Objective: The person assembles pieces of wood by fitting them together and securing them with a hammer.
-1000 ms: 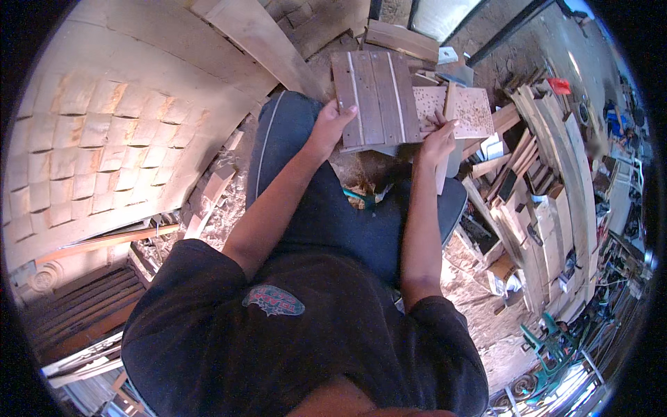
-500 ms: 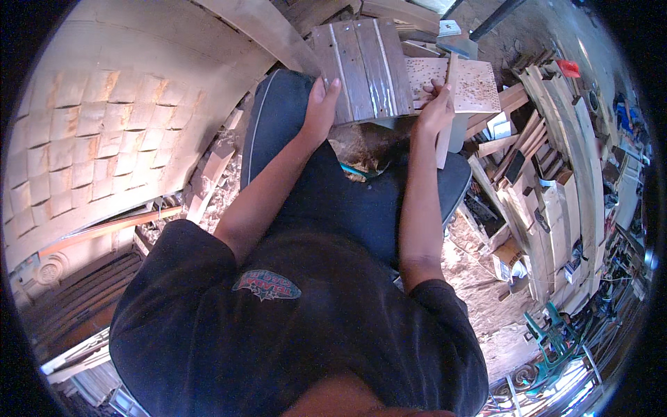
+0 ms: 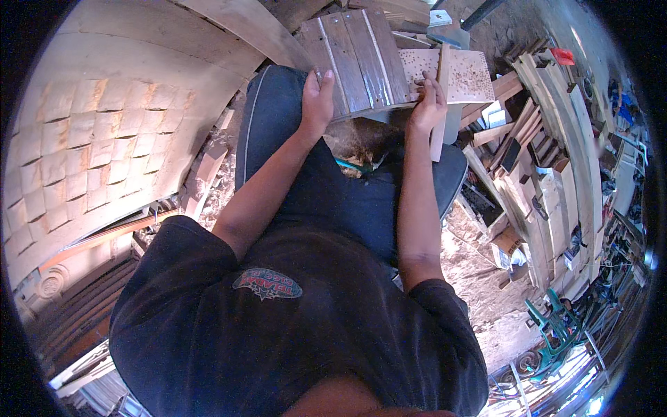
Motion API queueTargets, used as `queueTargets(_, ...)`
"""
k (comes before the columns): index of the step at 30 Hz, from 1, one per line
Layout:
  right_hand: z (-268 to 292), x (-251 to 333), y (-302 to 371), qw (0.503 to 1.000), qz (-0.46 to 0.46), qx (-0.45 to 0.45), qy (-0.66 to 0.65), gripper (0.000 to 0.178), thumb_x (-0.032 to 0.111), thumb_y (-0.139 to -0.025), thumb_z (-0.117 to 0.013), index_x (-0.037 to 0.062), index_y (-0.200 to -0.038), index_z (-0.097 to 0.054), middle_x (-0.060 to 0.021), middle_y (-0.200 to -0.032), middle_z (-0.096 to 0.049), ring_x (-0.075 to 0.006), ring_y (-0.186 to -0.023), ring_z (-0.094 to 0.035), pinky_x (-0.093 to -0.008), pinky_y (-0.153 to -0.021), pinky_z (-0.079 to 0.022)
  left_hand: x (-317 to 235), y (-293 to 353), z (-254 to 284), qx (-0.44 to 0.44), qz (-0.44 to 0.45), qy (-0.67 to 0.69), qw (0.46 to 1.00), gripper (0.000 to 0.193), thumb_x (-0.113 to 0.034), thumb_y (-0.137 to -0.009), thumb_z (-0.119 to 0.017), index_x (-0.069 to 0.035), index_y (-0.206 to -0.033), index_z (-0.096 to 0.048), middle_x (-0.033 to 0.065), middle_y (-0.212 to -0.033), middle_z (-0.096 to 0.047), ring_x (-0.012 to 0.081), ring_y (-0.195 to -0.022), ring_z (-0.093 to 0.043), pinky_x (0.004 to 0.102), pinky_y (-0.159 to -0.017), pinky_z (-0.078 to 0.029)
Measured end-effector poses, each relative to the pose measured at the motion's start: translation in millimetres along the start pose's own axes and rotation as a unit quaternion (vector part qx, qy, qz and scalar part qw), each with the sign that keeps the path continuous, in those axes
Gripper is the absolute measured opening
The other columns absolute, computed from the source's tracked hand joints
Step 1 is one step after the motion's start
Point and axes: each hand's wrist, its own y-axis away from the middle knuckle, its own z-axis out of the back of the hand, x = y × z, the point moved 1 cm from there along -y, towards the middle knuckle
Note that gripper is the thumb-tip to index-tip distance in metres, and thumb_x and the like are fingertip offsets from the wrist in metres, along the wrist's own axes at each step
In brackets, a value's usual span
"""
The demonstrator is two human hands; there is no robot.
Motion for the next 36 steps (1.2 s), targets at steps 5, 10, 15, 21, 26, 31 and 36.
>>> queueTargets(5,5,3,-3,0.998,-0.022,0.042,-0.029,0.025,0.008,-0.088,-0.059,-0.0052,-0.108,-0.067,-0.0098,-0.085,-0.065,-0.0153,-0.072,-0.059,-0.0272,-0.067,-0.047,2,-2,-2,0.003,0.005,-0.007,1.0,0.029,-0.019,-0.099,-0.048,0.002,-0.12,-0.051,0.0069,-0.113,-0.06,0.0147,-0.105,-0.054,0.0303,-0.096,-0.039)
queueTargets(10,9,13,1,0.99,-0.041,0.135,0.009,0.034,0.009,-0.088,-0.06,-0.0051,-0.118,-0.062,-0.0138,-0.099,-0.067,-0.0201,-0.091,-0.062,-0.0307,-0.085,-0.048,-7,-1,-2,0.005,0.028,0.025,0.999,0.028,-0.019,-0.099,-0.05,0.001,-0.119,-0.051,0.0063,-0.111,-0.06,0.0135,-0.103,-0.055,0.0295,-0.093,-0.041)
queueTargets(15,3,28,13,0.98,-0.053,0.184,0.05,0.051,0.012,-0.083,-0.068,-0.0035,-0.13,-0.053,-0.0166,-0.118,-0.064,-0.0232,-0.112,-0.058,-0.0338,-0.1,-0.042,6,-3,1,0.012,0.045,0.033,0.998,0.036,-0.025,-0.098,-0.052,0.0,-0.124,-0.051,0.0062,-0.113,-0.061,0.0152,-0.104,-0.055,0.0308,-0.095,-0.041)
queueTargets(21,11,22,5,0.959,-0.013,0.245,0.144,0.064,0.005,-0.082,-0.07,-0.0045,-0.139,-0.042,-0.0157,-0.129,-0.056,-0.0219,-0.113,-0.054,-0.0351,-0.098,-0.042,6,-4,-2,0.026,0.045,0.123,0.991,0.03,-0.024,-0.099,-0.051,0.0,-0.118,-0.051,0.0053,-0.108,-0.061,0.0127,-0.1,-0.056,0.0294,-0.089,-0.043)
queueTargets(26,15,22,10,0.961,-0.048,0.259,0.085,0.064,0.006,-0.084,-0.068,-0.0039,-0.14,-0.04,-0.018,-0.135,-0.05,-0.0245,-0.12,-0.049,-0.0375,-0.104,-0.036,1,-2,3,0.054,0.113,0.135,0.983,0.03,-0.023,-0.099,-0.052,-0.001,-0.12,-0.05,0.0045,-0.108,-0.06,0.0128,-0.1,-0.055,0.0294,-0.089,-0.042)
queueTargets(31,17,26,11,0.951,-0.064,0.278,0.117,0.067,0.014,-0.084,-0.068,-0.003,-0.142,-0.037,-0.0213,-0.141,-0.043,-0.029,-0.135,-0.036,-0.0395,-0.111,-0.025,4,4,0,0.028,0.079,0.167,0.982,0.03,-0.022,-0.098,-0.052,-0.001,-0.12,-0.05,0.0049,-0.109,-0.057,0.0118,-0.101,-0.051,0.0284,-0.091,-0.039)
queueTargets(36,18,28,12,0.947,-0.06,0.295,0.111,0.069,0.014,-0.084,-0.067,-0.0019,-0.143,-0.036,-0.0225,-0.143,-0.04,-0.0303,-0.136,-0.035,-0.0408,-0.112,-0.024,4,8,0,0.025,0.082,0.164,0.983,0.031,-0.02,-0.097,-0.052,0.0,-0.121,-0.049,0.0054,-0.111,-0.057,0.0119,-0.104,-0.05,0.0288,-0.093,-0.038)
